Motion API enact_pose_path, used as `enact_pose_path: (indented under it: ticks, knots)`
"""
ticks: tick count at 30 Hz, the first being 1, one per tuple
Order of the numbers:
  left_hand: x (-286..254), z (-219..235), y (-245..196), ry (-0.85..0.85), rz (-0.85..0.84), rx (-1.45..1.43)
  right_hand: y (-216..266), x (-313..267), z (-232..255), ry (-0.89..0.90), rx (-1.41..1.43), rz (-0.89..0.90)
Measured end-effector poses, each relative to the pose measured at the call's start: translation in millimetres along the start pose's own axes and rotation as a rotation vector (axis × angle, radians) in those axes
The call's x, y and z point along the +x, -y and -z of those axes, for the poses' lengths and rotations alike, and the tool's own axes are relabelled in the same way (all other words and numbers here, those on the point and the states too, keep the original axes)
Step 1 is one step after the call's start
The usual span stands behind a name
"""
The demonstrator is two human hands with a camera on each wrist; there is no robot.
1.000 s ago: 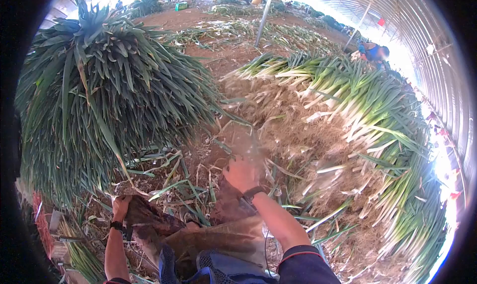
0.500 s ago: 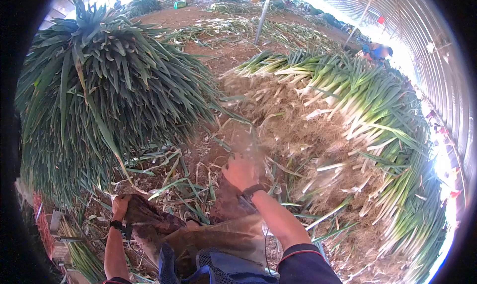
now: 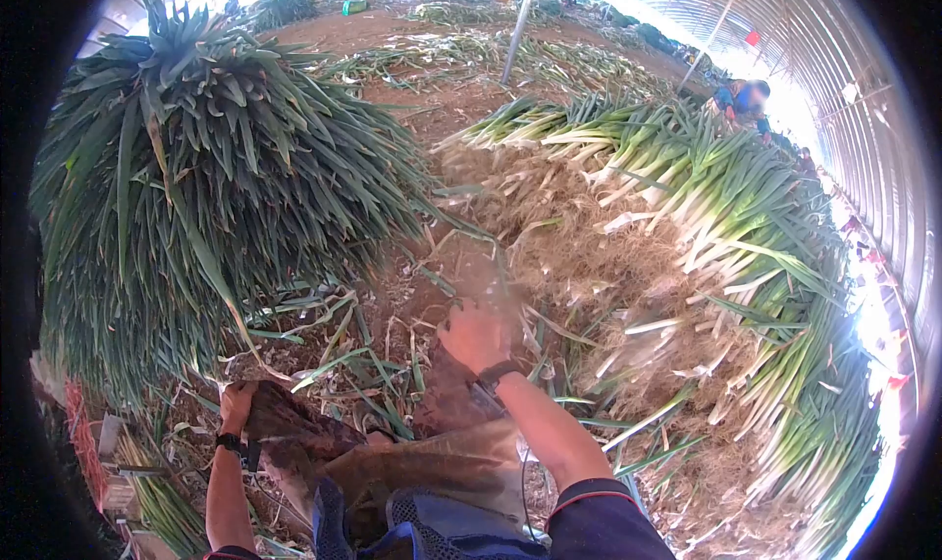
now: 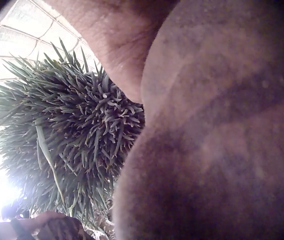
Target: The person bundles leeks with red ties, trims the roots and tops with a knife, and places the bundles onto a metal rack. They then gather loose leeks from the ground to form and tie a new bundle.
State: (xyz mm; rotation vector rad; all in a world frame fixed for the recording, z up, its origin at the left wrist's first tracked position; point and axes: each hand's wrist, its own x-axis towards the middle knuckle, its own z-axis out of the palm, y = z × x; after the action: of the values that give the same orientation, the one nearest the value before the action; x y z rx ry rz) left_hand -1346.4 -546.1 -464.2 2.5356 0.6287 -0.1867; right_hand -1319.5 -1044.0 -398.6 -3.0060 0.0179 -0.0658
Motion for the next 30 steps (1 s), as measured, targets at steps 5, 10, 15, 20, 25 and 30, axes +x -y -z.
enact_pose_path:
  ticks: [5, 10, 15, 20, 25, 30]
  knots:
    - [4.9, -3.4, 7.5, 0.005, -0.042, -0.051, 1.5, -2.0, 3.4, -0.007, -0.002, -0.004]
    - [3.0, -3.1, 5.7, -0.005, -0.040, -0.028, 2.0, -1.2, 3.0, 0.001, -0.024, 0.002]
    - [2.1, -3.0, 4.7, -0.024, -0.018, 0.013, 2.5, -0.5, 2.9, 0.010, -0.035, -0.007]
    - [2.6, -3.3, 5.6, -0.029, -0.048, 0.005, 1.0, -1.3, -0.5, 0.011, -0.021, -0.004]
    - [-1.6, -0.1, 0.0, -0.031, -0.039, 0.009, 0.8, -2.4, -4.5, -0.164, -0.083, 0.044]
    - [-0.8, -1.3, 2.2, -0.033, -0.050, -0.007, -0.2, -2.6, -6.1, -0.168, -0.066, 0.044]
